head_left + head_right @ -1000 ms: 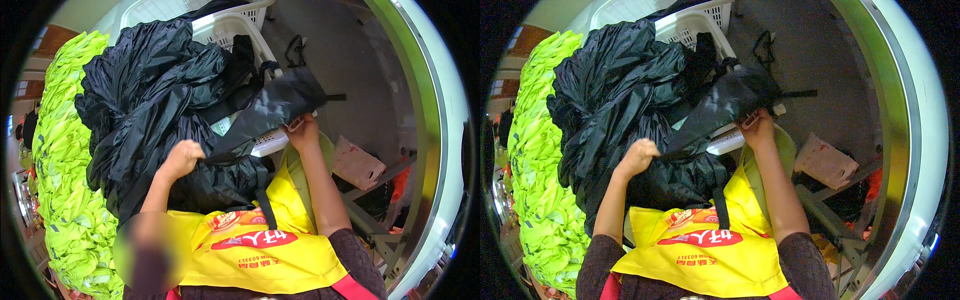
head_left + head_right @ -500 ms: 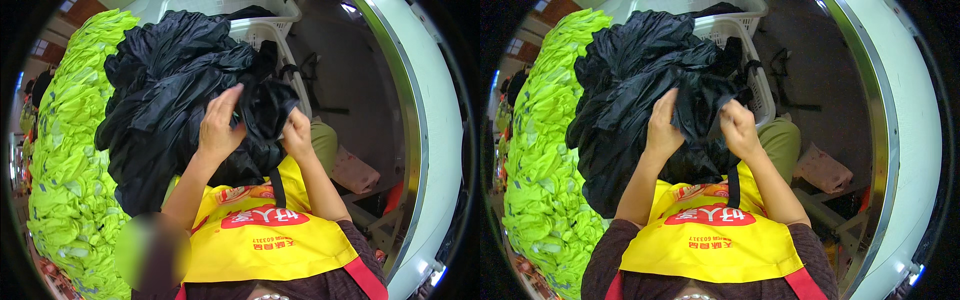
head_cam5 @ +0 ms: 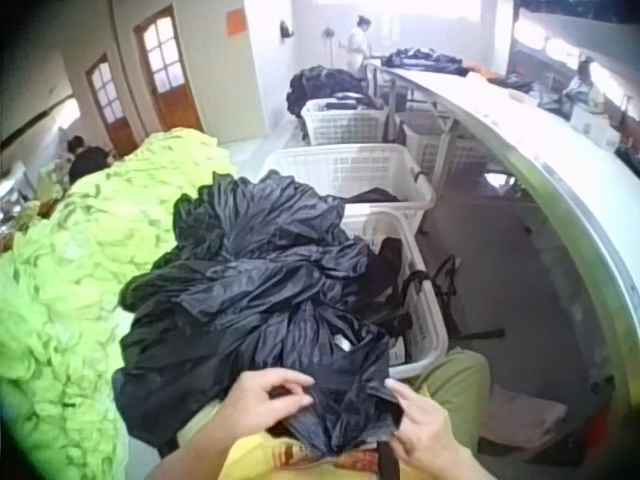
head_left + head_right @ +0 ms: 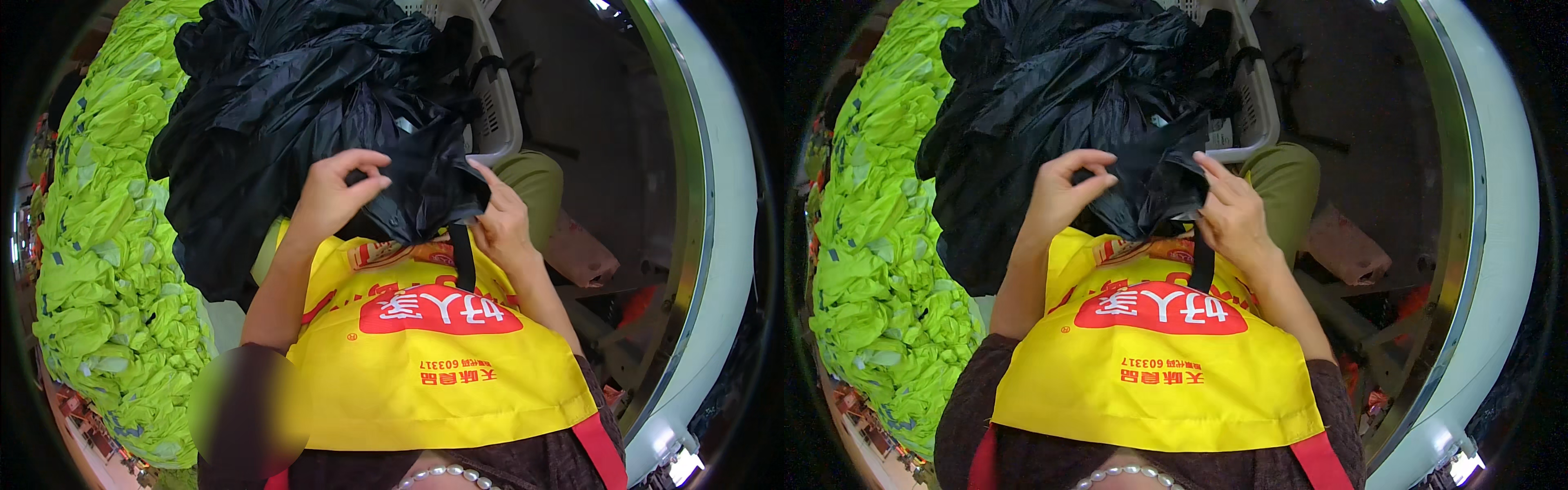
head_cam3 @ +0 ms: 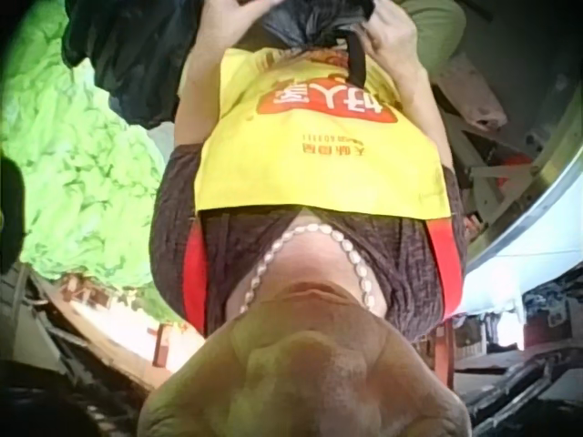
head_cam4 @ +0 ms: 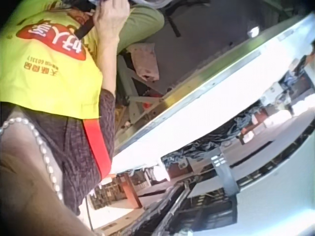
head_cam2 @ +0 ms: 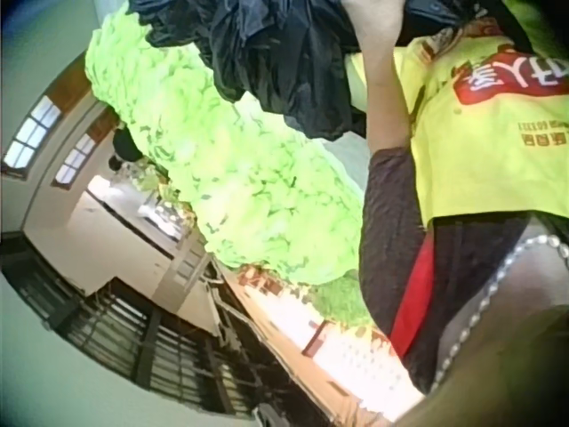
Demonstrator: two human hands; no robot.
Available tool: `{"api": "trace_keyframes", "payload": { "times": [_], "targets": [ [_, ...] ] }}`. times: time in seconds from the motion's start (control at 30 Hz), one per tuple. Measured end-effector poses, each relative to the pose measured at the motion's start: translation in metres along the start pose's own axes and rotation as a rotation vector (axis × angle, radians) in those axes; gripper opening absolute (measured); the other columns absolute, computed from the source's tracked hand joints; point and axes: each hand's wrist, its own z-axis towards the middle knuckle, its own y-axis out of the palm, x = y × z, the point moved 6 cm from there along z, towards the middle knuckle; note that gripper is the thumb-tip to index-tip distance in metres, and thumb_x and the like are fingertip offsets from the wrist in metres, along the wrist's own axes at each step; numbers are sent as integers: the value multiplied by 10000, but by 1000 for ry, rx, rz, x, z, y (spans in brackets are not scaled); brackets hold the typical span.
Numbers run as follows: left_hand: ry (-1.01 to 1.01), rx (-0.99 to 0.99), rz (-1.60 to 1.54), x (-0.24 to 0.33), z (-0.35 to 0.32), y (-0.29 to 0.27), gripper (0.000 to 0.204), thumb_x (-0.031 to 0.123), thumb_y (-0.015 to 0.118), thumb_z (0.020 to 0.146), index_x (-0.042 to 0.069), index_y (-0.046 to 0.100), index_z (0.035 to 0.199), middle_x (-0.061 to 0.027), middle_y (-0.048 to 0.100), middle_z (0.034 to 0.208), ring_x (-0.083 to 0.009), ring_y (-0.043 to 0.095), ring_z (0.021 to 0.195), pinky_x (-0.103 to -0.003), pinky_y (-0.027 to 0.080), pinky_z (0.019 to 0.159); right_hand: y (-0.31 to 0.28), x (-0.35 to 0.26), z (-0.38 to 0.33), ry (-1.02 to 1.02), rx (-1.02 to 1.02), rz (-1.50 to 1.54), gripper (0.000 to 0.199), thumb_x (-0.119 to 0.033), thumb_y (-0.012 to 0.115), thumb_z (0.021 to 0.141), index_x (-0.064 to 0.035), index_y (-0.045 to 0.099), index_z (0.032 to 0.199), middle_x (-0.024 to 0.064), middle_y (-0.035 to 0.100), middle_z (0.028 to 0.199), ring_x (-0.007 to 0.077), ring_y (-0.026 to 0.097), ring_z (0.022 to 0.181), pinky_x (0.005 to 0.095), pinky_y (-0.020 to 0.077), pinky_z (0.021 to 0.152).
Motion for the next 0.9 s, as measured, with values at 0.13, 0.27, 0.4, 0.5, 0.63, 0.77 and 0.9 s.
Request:
{"api": "trace_keyframes", "payload": {
  "times": [0.13,0.27,0.4,0.5,0.63,0.77,0.9],
  "targets": [
    [218,130,152,8,-20,-15,312,-40,660,713,22,619,1017,-62,623,810,-143,597,748,-235,468,706,-6,17,-44,381,-662,-21,150,-46,584,702,-27,612,848,173,610,960,332,587,904,390,485,746],
    [197,92,197,5,-40,-11,353,-56,676,697,33,616,1034,-67,622,838,-144,599,782,-227,472,708,-42,38,-52,650,-508,27,204,-177,590,800,-30,620,938,196,609,819,317,601,760,356,481,651],
    [136,111,155,0,-51,-5,363,-58,675,698,33,613,1044,-59,623,853,-135,592,798,-223,464,726,-57,-7,-18,713,-182,460,454,-207,688,755,-37,543,1149,131,593,989,206,597,772,303,473,683],
    [51,118,95,-3,-54,-4,343,-45,671,706,28,616,1036,-59,627,844,-129,587,795,-222,459,734,-38,-37,-3,374,-202,28,466,-115,708,683,-92,570,1127,136,568,1003,250,600,776,300,483,668],
    [-364,-109,186,-43,-66,-13,277,84,653,756,9,621,1020,-90,641,848,-167,603,777,-251,465,750,-25,-2,-22,494,-108,236,312,66,617,664,-45,598,955,136,584,927,282,595,806,314,482,688],
    [-131,-52,761,-29,-72,-19,380,283,683,722,41,640,1011,-127,596,1105,-286,506,1091,-369,387,936,-26,6,-32,517,36,353,247,87,581,693,-11,585,920,118,597,888,237,591,807,276,448,720],
    [276,-8,419,39,-53,16,469,244,742,672,49,600,1074,-137,575,1115,-299,509,1080,-367,395,930,-17,7,-41,673,33,437,219,71,571,721,-8,590,925,105,596,867,195,577,779,261,438,704]
  ]
}}
